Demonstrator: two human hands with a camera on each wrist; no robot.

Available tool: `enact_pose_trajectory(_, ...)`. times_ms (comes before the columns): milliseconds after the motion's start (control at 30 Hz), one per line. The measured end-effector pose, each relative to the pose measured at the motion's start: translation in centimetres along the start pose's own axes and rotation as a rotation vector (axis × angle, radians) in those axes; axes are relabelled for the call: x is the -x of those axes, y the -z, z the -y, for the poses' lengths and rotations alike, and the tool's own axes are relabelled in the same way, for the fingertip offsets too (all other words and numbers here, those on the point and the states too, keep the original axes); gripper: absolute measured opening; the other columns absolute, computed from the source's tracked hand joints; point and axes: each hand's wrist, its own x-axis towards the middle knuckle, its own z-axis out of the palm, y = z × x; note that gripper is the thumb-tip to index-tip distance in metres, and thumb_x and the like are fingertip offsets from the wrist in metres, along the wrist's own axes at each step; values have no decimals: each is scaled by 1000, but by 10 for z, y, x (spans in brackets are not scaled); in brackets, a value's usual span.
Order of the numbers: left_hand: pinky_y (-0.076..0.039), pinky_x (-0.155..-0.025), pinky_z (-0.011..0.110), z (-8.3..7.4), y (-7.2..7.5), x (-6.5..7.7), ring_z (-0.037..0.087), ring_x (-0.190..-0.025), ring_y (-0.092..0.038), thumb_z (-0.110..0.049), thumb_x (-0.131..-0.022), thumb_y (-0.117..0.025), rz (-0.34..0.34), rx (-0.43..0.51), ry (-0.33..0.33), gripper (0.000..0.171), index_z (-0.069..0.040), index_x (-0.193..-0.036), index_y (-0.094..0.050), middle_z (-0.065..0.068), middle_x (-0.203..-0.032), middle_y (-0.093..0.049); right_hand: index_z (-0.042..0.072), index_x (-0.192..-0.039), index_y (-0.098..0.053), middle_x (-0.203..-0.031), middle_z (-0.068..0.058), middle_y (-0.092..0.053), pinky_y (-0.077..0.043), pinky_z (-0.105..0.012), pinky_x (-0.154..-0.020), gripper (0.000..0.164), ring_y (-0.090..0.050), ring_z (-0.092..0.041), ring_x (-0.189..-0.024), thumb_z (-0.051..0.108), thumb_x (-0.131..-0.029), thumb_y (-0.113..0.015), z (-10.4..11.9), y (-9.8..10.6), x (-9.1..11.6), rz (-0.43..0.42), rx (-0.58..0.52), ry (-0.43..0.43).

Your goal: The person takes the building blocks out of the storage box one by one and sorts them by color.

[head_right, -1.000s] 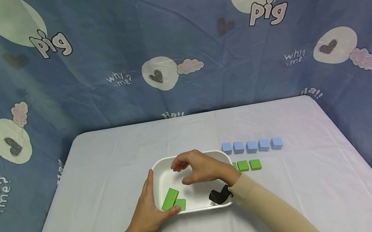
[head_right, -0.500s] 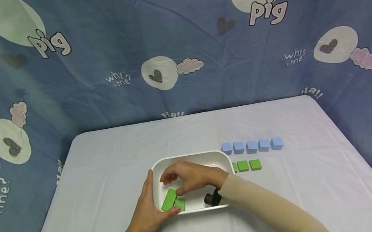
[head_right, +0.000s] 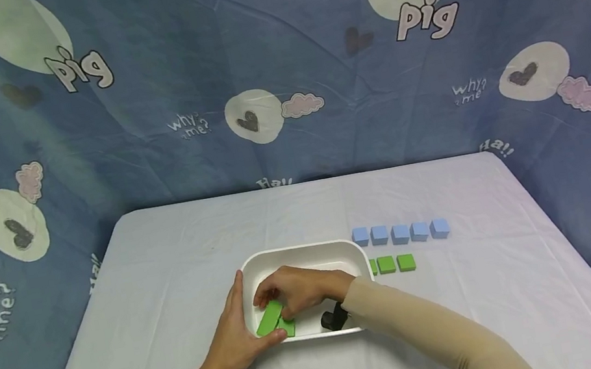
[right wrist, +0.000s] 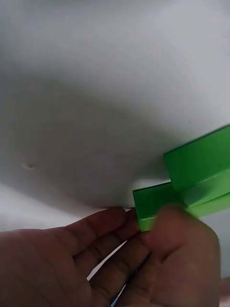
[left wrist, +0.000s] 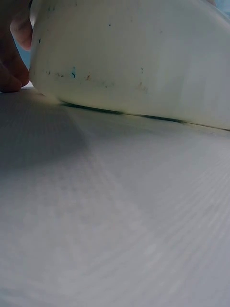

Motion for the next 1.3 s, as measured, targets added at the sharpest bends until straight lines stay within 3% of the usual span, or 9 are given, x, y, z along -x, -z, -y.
enact_pose_trajectory(167,-35,-111,58,0,-1,0,40,-146,-30,-57,-68,-90,5,0,-4,139,-4,-163,-4,20,-166,-17,4,-115,-70,-107,2,-70,-47,-19,-95,52,-62,-4,-102,-19,-68,-69,-2,-3,0,23,25,6)
enact_pose_trajectory(433,-35,-111,57,2,-1,-2,39,-145,-32,-53,-68,-91,-10,-4,-30,138,-2,-163,-5,20,-166,-18,4,-112,-70,-105,0,-70,-45,-16,-93,43,-61,-4,-99,-10,-73,-78,-5,-2,-1,17,172,65)
enact_pose_trajectory(667,-34,-112,57,2,-1,-1,39,-146,-31,-52,-68,-91,-6,14,-14,137,-4,-163,-5,19,-166,-17,9,-110,-72,-104,5,-68,-45,-15,-89,40,-60,-2,-94,-5,-74,-79,0,4,-2,10,221,9)
enact_pose_trajectory(1000,-35,-112,55,0,-1,-2,38,-146,-31,-52,-68,-92,2,13,3,138,-6,-164,-4,17,-167,-16,8,-107,-73,-100,4,-64,-50,-20,-86,35,-60,-6,-92,-5,-75,-78,13,26,11,-81,166,-105)
enact_pose_trajectory(1300,-35,-111,58,-1,-1,-1,39,-146,-30,-56,-67,-91,8,9,17,139,-5,-164,-5,19,-166,-18,6,-115,-72,-108,2,-66,-53,-33,-87,36,-62,-11,-95,-2,-80,-71,25,47,31,-194,158,-103)
